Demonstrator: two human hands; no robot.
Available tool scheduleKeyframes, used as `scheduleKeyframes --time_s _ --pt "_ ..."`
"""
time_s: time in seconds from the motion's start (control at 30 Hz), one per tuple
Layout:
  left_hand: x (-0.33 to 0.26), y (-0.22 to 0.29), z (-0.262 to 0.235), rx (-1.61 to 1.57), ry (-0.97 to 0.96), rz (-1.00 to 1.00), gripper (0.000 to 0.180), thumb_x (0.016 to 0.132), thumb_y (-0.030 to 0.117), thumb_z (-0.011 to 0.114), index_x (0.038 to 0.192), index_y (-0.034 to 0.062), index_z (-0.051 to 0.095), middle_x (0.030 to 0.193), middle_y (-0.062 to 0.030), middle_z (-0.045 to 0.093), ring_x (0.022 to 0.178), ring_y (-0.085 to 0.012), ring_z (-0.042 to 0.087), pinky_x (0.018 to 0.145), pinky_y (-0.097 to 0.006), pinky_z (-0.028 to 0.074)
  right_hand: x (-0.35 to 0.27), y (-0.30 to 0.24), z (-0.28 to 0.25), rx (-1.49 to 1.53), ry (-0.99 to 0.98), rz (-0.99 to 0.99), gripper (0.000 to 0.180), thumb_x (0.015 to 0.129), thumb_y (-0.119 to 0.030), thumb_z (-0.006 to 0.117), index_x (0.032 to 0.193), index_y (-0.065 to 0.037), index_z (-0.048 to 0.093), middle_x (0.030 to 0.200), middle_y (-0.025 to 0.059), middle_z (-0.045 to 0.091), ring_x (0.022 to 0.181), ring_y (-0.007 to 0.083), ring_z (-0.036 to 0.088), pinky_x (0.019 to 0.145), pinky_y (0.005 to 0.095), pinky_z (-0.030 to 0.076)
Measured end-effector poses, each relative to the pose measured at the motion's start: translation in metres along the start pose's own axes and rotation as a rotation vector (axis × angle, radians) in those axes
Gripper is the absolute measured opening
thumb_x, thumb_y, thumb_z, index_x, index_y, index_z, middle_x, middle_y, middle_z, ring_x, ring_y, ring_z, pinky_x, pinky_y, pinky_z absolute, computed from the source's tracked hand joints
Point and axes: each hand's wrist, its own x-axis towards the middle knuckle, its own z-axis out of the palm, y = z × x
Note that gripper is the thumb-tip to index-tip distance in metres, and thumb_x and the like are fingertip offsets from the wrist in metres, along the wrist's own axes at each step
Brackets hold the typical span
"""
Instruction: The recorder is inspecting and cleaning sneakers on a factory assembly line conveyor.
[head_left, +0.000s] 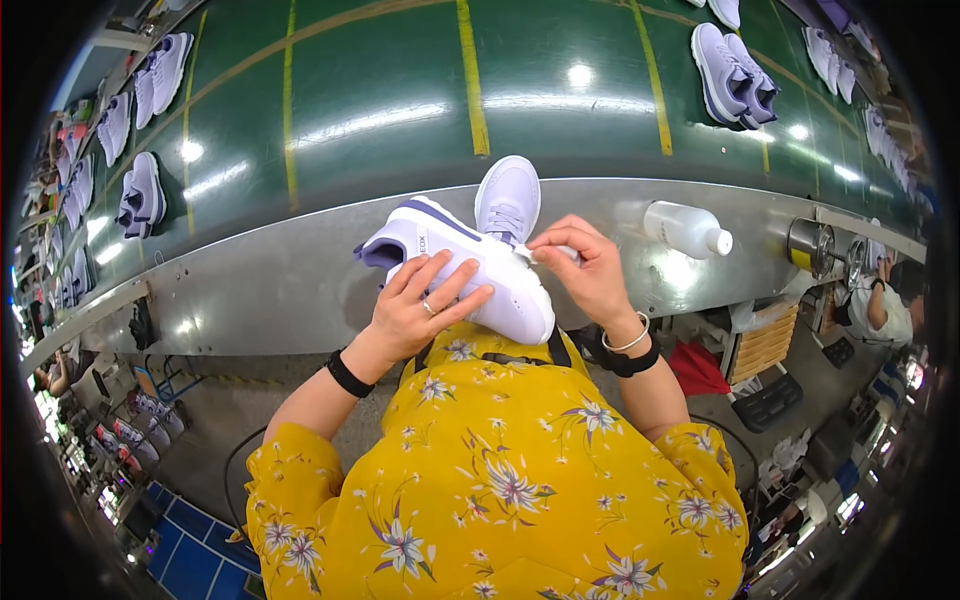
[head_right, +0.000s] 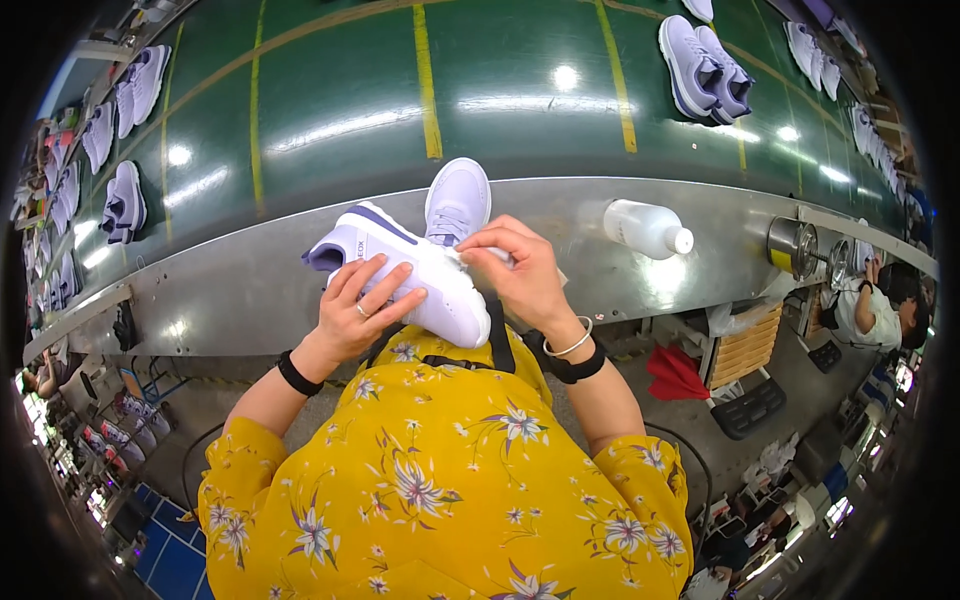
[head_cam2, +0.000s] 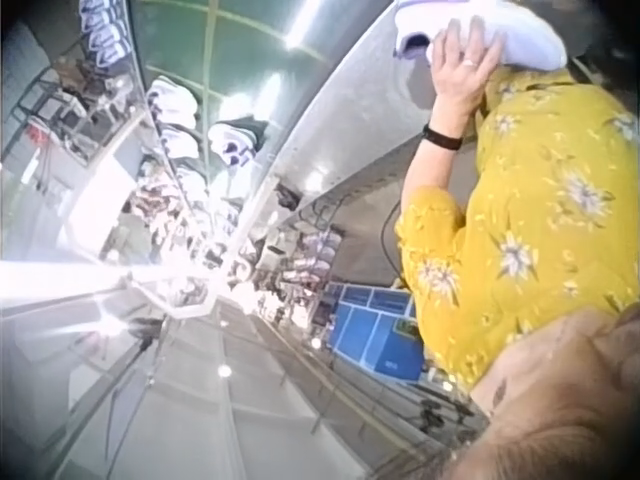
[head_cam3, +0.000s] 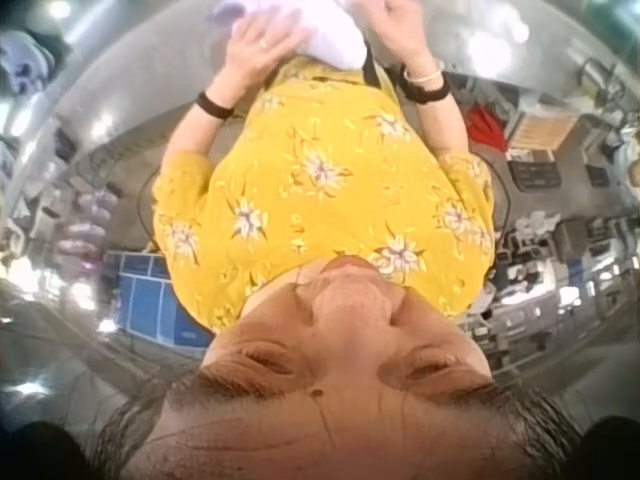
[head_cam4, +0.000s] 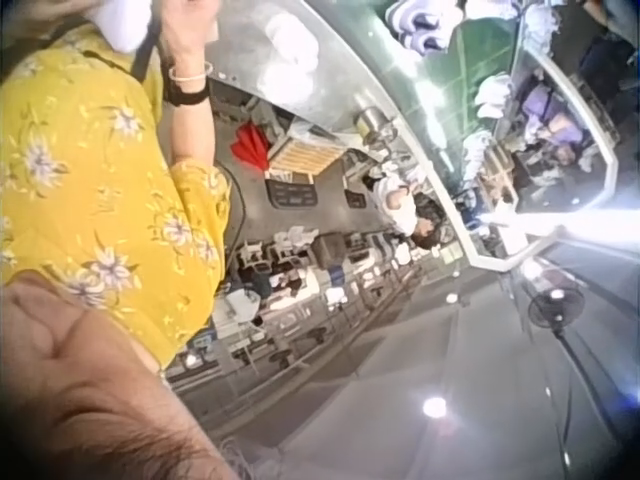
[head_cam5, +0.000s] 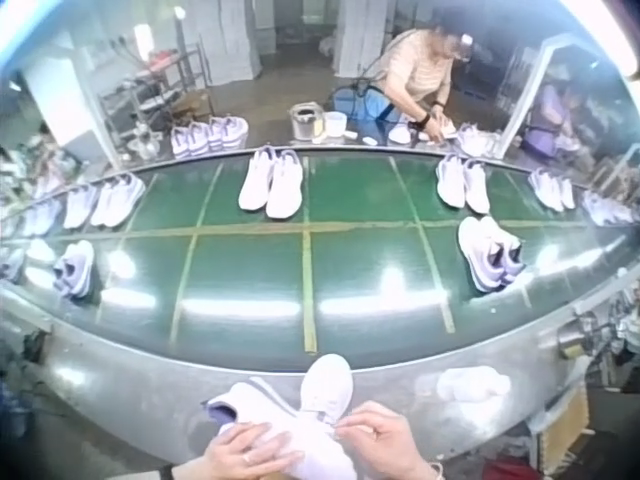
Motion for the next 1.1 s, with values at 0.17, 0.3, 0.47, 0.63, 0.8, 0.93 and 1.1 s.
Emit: scheduleKeyframes --time_s 0.17,0.3,0.47,0.63,0.8,0.93,1.1 --pt "0.003 0.000 0.002 0.052 -0.006 0.051 0.042 0.088 0.015 0.067 0.126 0.0327 0.069 0.139 0.0017 0.062 0.123 -0.0239 0.059 0.102 -0.038 0.046 0.002 -0.015 0.010 -0.404 -0.161 -0.360 0.009 0.082 -0.002 0.074 0.090 -0.003 0.069 0.090 0.0114 0.062 0.081 0.0303 0.063 0.070 0.0377 0.053" --pt "0.003 -0.001 0.006 0.064 -0.001 0.067 0.040 0.088 0.018 0.066 0.125 0.0343 0.070 0.139 0.0033 0.062 0.121 -0.0210 0.059 0.101 -0.034 0.046 -0.029 -0.009 -0.006 -0.453 -0.198 -0.338 0.011 0.081 -0.002 0.075 0.090 -0.003 0.070 0.090 0.0104 0.062 0.080 0.0293 0.064 0.068 0.0371 0.053" --pt "0.017 -0.001 0.006 0.038 -0.033 0.086 0.040 0.088 0.019 0.066 0.125 0.0341 0.070 0.138 0.0037 0.062 0.119 -0.0206 0.060 0.102 -0.035 0.046 -0.022 -0.003 -0.003 -0.501 -0.101 -0.379 0.013 0.080 -0.003 0.076 0.091 -0.003 0.070 0.089 0.0102 0.062 0.079 0.0291 0.064 0.066 0.0370 0.053" --pt "0.019 -0.002 0.007 0.000 -0.068 0.052 0.041 0.087 0.018 0.066 0.124 0.0335 0.070 0.136 0.0033 0.063 0.118 -0.0209 0.060 0.101 -0.035 0.047 0.009 0.007 0.014 -0.442 -0.110 -0.391 0.013 0.080 -0.003 0.076 0.092 -0.003 0.070 0.086 0.0102 0.061 0.078 0.0284 0.063 0.065 0.0366 0.052" --pt "0.026 -0.002 0.014 -0.013 -0.045 0.103 0.044 0.084 0.018 0.068 0.125 0.0341 0.070 0.135 0.0032 0.063 0.117 -0.0216 0.061 0.099 -0.036 0.049 -0.022 -0.002 -0.015 -0.547 -0.196 -0.353 0.013 0.081 -0.003 0.076 0.091 -0.003 0.069 0.087 0.0100 0.061 0.078 0.0290 0.063 0.066 0.0371 0.052" --pt "0.031 0.002 0.012 -0.052 -0.064 0.078 0.045 0.083 0.018 0.069 0.125 0.0342 0.069 0.135 0.0031 0.062 0.117 -0.0219 0.061 0.099 -0.037 0.049 0.006 0.013 0.007 -0.499 -0.110 -0.363 0.014 0.081 -0.002 0.078 0.093 -0.003 0.071 0.086 0.0098 0.062 0.075 0.0267 0.064 0.065 0.0347 0.052" --pt "0.026 -0.002 0.017 -0.066 -0.050 0.097 0.046 0.084 0.018 0.064 0.129 0.0277 0.066 0.130 -0.0007 0.062 0.118 -0.0226 0.060 0.102 -0.038 0.048 0.006 0.010 0.002 -0.499 -0.147 -0.361 0.014 0.081 -0.001 0.078 0.093 -0.002 0.071 0.085 0.0103 0.062 0.074 0.0266 0.064 0.064 0.0341 0.053"
